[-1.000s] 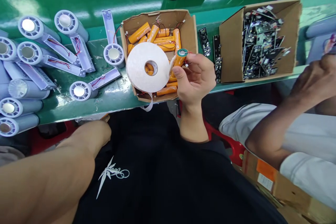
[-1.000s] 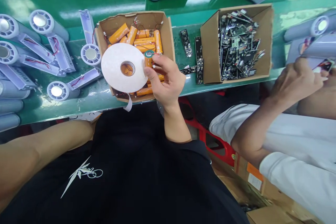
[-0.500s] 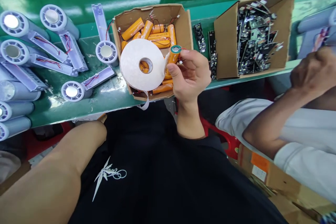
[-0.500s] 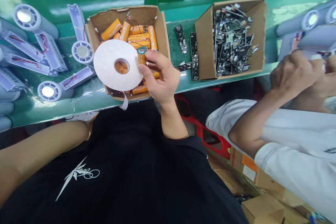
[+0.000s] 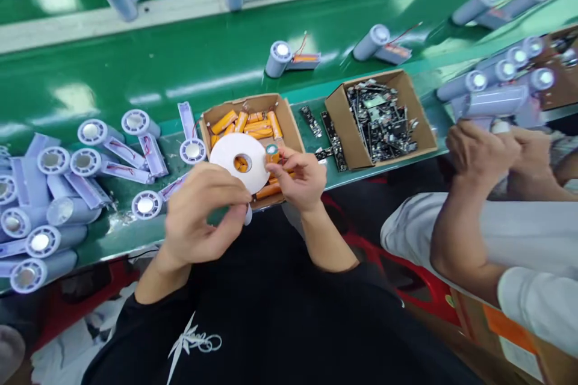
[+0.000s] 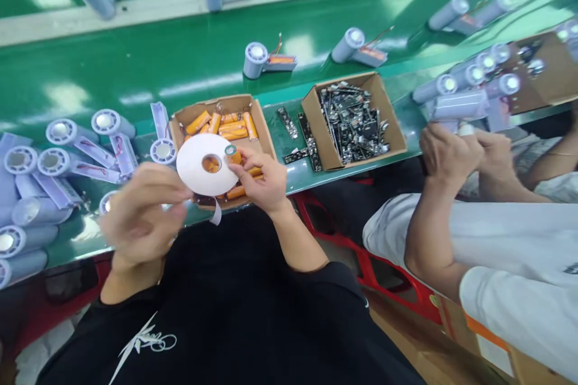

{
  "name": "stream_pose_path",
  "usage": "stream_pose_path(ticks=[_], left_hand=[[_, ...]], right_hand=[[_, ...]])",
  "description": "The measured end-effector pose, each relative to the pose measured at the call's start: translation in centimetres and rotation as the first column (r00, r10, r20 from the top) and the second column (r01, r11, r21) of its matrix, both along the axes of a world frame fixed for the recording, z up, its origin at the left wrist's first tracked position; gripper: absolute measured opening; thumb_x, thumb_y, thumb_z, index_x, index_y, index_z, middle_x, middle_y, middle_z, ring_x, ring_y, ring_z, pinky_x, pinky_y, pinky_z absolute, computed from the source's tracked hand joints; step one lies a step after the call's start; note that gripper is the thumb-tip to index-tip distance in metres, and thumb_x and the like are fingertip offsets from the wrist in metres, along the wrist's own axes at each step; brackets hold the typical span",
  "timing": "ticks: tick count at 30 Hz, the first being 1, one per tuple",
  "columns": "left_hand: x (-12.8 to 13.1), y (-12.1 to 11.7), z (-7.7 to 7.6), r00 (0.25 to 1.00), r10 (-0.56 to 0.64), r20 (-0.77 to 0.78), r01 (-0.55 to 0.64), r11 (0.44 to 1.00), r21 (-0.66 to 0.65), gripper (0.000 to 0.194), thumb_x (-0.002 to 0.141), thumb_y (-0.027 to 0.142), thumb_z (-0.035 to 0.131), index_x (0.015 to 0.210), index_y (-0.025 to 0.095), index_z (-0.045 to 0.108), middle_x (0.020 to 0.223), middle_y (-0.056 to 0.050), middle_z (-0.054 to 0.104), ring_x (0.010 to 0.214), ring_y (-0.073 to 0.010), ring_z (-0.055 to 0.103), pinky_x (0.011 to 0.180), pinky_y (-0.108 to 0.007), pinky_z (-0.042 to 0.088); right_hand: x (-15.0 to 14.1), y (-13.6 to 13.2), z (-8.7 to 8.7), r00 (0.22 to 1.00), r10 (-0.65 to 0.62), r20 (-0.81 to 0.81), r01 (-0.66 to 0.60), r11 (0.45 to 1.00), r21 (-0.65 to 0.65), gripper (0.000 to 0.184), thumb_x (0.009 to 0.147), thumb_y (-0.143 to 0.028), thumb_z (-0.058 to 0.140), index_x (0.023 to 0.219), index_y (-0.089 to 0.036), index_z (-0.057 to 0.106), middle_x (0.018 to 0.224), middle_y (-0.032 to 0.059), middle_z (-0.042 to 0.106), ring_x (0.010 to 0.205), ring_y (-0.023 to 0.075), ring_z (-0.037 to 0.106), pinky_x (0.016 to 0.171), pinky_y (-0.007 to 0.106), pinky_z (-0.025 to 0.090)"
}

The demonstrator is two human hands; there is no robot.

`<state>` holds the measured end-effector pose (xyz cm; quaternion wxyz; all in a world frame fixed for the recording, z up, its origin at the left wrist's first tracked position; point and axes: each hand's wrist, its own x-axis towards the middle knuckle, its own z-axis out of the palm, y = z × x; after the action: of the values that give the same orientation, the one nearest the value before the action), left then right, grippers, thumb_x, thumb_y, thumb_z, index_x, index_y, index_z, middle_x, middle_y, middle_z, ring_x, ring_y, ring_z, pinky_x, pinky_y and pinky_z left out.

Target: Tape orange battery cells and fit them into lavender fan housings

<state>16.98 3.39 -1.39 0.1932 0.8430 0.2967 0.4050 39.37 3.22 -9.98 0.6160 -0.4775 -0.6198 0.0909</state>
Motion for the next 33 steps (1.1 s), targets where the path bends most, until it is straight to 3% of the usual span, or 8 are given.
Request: stream_pose_path(ticks=[4, 7, 9, 13, 16, 24, 30, 33], left_hand=[[2.1, 0.4, -0.2, 0.996, 0.057, -0.068, -0.044, 0.984, 0.171, 0.035, 0.100, 0.024, 0.077, 0.134, 0.028, 0.069, 0.121, -0.008, 0.077, 0.111, -0.0254, 0.067, 0.099, -0.046, 0.055], [2.4, 0.2, -1.0, 0.973, 0.162, -0.162, -0.117, 0.960, 0.253, 0.040, 0.099, 0.028, 0.081, 0.138, 0.029, 0.072, 0.131, -0.011, 0.075, 0.119, -0.0290, 0.060, 0.104, -0.048, 0.050], [2.0, 0.3, -1.2, 0.972, 0.174, -0.155, -0.127, 0.954, 0.273, 0.034, 0.100, 0.024, 0.077, 0.133, 0.033, 0.075, 0.130, -0.009, 0.076, 0.118, -0.0285, 0.059, 0.104, -0.048, 0.049], [0.6, 0.8, -0.7, 0.983, 0.107, -0.151, -0.062, 0.960, 0.274, 0.038, 0.102, 0.017, 0.073, 0.134, 0.037, 0.074, 0.121, -0.004, 0.080, 0.109, -0.0240, 0.063, 0.095, -0.043, 0.052], [-0.1, 1.2, -0.1, 0.985, 0.037, -0.171, 0.015, 0.955, 0.296, 0.040, 0.104, 0.016, 0.071, 0.141, 0.032, 0.069, 0.108, -0.003, 0.081, 0.097, -0.0192, 0.067, 0.085, -0.036, 0.052], [0.5, 1.1, 0.8, 0.978, 0.024, -0.206, 0.052, 0.933, 0.357, 0.022, 0.107, 0.017, 0.063, 0.124, 0.027, 0.074, 0.102, -0.003, 0.081, 0.095, -0.0181, 0.067, 0.083, -0.035, 0.051], [1.0, 0.8, 0.8, 0.977, -0.013, -0.213, 0.100, 0.909, 0.405, 0.014, 0.106, 0.014, 0.062, 0.110, 0.025, 0.071, 0.097, -0.001, 0.079, 0.089, -0.0177, 0.066, 0.082, -0.034, 0.051], [-0.6, 2.8, -0.1, 0.974, 0.112, -0.198, -0.048, 0.953, 0.300, 0.013, 0.111, 0.032, 0.061, 0.119, 0.024, 0.068, 0.109, -0.005, 0.080, 0.099, -0.0209, 0.070, 0.090, -0.036, 0.054]], right_hand=[[-0.7, -1.4, 1.1, 0.986, 0.145, 0.086, -0.139, 0.988, -0.073, 0.028, 0.102, -0.031, 0.077, 0.121, -0.032, 0.057, 0.121, 0.0055, 0.086, 0.103, 0.0265, 0.087, 0.081, 0.039, 0.075], [-1.0, -2.0, 1.7, 0.969, 0.150, 0.195, -0.156, 0.988, 0.020, 0.056, 0.101, -0.022, 0.076, 0.149, -0.035, 0.051, 0.126, 0.0062, 0.086, 0.107, 0.0260, 0.087, 0.087, 0.039, 0.075], [-1.2, -2.0, 2.2, 0.955, 0.129, 0.267, -0.158, 0.983, 0.089, 0.062, 0.101, -0.018, 0.075, 0.155, -0.034, 0.050, 0.123, 0.0062, 0.086, 0.107, 0.0251, 0.087, 0.090, 0.036, 0.075], [-1.1, -1.7, 2.8, 0.935, 0.156, 0.318, -0.202, 0.972, 0.117, 0.062, 0.101, -0.015, 0.073, 0.157, -0.034, 0.051, 0.122, 0.0054, 0.087, 0.106, 0.0237, 0.087, 0.089, 0.035, 0.075], [-0.9, -1.8, 3.0, 0.942, 0.158, 0.297, -0.199, 0.974, 0.112, 0.060, 0.101, -0.012, 0.073, 0.154, -0.034, 0.054, 0.125, 0.0066, 0.086, 0.109, 0.0247, 0.086, 0.090, 0.038, 0.075], [-0.6, -1.8, 2.3, 0.935, 0.185, 0.304, -0.230, 0.966, 0.119, 0.065, 0.099, -0.008, 0.073, 0.156, -0.034, 0.057, 0.128, 0.0075, 0.085, 0.109, 0.0250, 0.086, 0.092, 0.039, 0.075], [-0.4, -1.3, 1.6, 0.923, 0.214, 0.319, -0.246, 0.967, 0.065, 0.051, 0.100, -0.006, 0.068, 0.143, -0.034, 0.073, 0.128, 0.0065, 0.085, 0.114, 0.0239, 0.085, 0.099, 0.039, 0.073], [0.0, -0.7, 1.2, 0.944, 0.140, 0.298, -0.180, 0.978, 0.110, 0.045, 0.100, -0.008, 0.071, 0.139, -0.031, 0.075, 0.122, 0.0078, 0.087, 0.110, 0.0253, 0.086, 0.095, 0.039, 0.074]])
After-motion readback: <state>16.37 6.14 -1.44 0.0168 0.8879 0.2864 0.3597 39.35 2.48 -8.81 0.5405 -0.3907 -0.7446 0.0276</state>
